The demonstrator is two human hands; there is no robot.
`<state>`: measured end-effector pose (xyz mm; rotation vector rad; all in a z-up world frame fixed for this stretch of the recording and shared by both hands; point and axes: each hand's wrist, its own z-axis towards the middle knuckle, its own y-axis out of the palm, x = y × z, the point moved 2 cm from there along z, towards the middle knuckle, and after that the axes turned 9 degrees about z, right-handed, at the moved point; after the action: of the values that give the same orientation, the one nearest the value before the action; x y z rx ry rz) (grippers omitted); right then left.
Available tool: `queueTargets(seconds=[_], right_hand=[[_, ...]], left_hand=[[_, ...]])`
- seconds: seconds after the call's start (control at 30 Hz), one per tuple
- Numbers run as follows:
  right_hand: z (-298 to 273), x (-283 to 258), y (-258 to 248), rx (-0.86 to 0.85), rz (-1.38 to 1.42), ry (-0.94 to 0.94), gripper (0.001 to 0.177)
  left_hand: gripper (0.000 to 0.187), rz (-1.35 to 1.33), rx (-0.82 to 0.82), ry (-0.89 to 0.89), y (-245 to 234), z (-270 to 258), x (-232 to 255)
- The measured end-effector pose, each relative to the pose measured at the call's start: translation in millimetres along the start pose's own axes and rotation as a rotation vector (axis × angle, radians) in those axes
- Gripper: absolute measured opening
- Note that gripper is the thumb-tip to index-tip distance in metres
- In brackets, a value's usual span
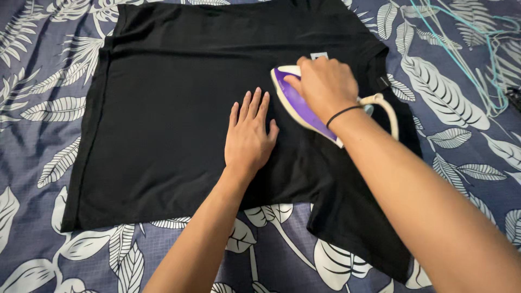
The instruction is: The person irons a black t-shirt laid on a bed with a purple and white iron. They repeatedly smooth the fabric, adjust the shirt's position, and continue ironing different sections until the end of the clip.
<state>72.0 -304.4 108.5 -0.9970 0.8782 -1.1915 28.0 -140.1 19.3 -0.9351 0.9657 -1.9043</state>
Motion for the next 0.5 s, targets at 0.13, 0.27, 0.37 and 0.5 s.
queueTargets(seconds=[0.13, 0.27, 0.37, 0.5], right_hand=[[10, 26, 2, -0.004, 0.006, 0.066, 0.042], [10, 64, -5, -0.001, 0.011, 0.141, 0.042], [6, 81, -11, -0.100, 0.121, 0.247, 0.042], [-4, 89, -17, -0.264, 0.251, 0.327, 0.042]], left_hand=[[0.062, 0.010, -0.011, -0.002, 0, 1, 0], [0.062, 0.013, 0.006, 0.002, -2, 1, 0], [0.061, -0.005, 0.002, -0.003, -4, 2, 0], [0.061, -0.016, 0.006, 0.002, -5, 2, 1]])
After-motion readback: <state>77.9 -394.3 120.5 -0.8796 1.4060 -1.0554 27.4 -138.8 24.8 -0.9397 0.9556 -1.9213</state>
